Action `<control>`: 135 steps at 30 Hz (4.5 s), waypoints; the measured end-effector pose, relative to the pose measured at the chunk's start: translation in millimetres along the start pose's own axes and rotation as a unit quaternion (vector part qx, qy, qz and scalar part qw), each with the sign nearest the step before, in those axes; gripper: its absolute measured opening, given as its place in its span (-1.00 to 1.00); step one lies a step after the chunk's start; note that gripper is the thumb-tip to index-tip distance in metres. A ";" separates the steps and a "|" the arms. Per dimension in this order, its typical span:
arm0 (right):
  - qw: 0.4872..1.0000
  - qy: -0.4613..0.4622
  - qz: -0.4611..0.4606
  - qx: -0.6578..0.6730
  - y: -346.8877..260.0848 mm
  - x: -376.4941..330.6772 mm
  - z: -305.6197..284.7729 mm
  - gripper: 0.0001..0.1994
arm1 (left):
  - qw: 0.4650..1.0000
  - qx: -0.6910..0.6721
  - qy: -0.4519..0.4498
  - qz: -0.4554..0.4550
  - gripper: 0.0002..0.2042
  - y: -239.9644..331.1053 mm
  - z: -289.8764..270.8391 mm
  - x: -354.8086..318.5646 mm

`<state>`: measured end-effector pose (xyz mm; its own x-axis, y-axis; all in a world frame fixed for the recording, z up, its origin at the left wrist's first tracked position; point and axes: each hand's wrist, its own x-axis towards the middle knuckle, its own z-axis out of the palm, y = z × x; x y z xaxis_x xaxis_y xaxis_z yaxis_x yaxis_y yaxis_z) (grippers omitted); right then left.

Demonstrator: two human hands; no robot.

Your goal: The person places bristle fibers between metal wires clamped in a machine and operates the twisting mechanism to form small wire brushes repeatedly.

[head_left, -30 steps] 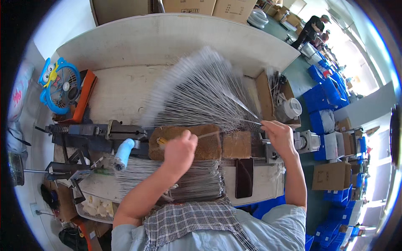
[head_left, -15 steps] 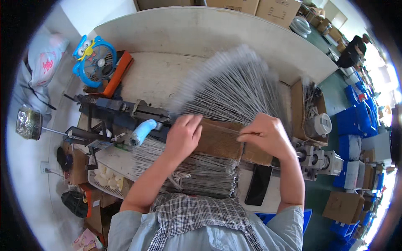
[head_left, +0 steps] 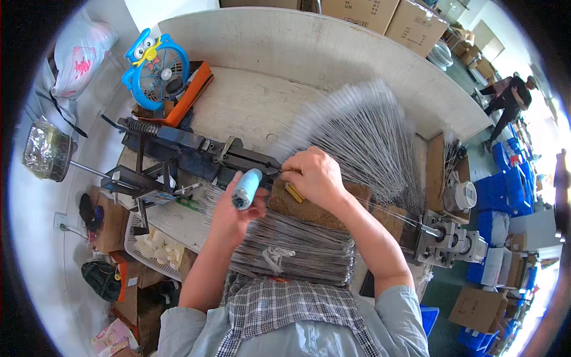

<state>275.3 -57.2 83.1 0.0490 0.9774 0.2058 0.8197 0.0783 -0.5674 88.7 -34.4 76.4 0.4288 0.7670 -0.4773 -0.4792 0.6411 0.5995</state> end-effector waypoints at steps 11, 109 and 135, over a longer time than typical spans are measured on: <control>0.997 0.061 -0.045 -0.025 -7.5 -8.0 -12.9 -0.86 | 0.791 0.593 -0.020 0.146 -0.43 -37.2 -37.5 47.9; 0.967 0.211 -0.108 -0.092 0.7 -39.4 -4.3 -0.77 | 0.986 -0.084 -0.089 0.111 -0.89 -80.2 39.0 24.5; 0.958 0.050 0.106 0.261 -11.5 -56.2 0.4 -0.62 | 0.990 -0.109 -0.060 0.060 -0.73 -79.6 39.0 22.0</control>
<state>263.0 -113.0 77.8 0.2576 0.9608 0.1025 0.3892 -0.0060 -0.9211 166.2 -69.6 43.3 0.4404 0.8376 -0.3231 -0.6805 0.5462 0.4884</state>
